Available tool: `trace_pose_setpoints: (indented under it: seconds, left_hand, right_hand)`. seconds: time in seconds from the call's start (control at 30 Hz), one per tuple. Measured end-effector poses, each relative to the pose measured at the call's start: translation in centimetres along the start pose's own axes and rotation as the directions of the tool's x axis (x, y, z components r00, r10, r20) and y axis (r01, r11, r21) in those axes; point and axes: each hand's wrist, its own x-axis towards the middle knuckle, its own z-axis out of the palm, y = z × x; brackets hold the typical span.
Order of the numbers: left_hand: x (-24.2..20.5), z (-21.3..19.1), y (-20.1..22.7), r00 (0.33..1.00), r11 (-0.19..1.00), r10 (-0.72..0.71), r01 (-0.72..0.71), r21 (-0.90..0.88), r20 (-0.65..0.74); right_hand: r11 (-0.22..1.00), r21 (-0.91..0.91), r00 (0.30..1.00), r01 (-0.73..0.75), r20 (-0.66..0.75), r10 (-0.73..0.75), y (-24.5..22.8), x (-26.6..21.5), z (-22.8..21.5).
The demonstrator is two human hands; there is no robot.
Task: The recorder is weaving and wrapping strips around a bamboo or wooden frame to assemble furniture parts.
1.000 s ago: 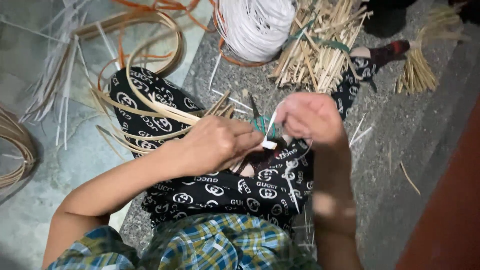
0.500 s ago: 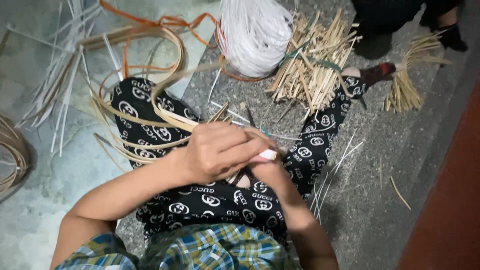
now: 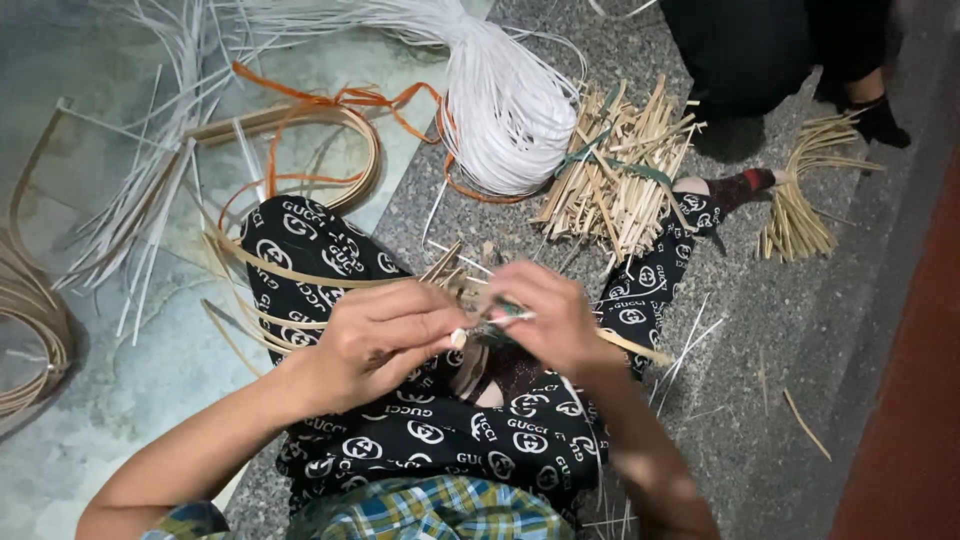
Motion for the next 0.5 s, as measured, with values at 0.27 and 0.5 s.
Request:
trace_pose_setpoints:
  seconds: [0.27, 0.5]
  left_hand:
    - [1.0, 0.5, 0.3, 0.974, 0.978, 0.198, -0.204, 0.052, 0.11]
    - [1.5, 1.7, 0.6, 0.91, 0.929, 0.327, -0.358, 0.088, 0.253]
  right_hand:
    - [0.925, -0.332, 0.934, -0.182, 0.236, 0.268, -6.7, -1.8, -9.4]
    - [0.797, -0.456, 0.766, -0.396, 0.314, 0.56, -10.6, -5.3, -13.3]
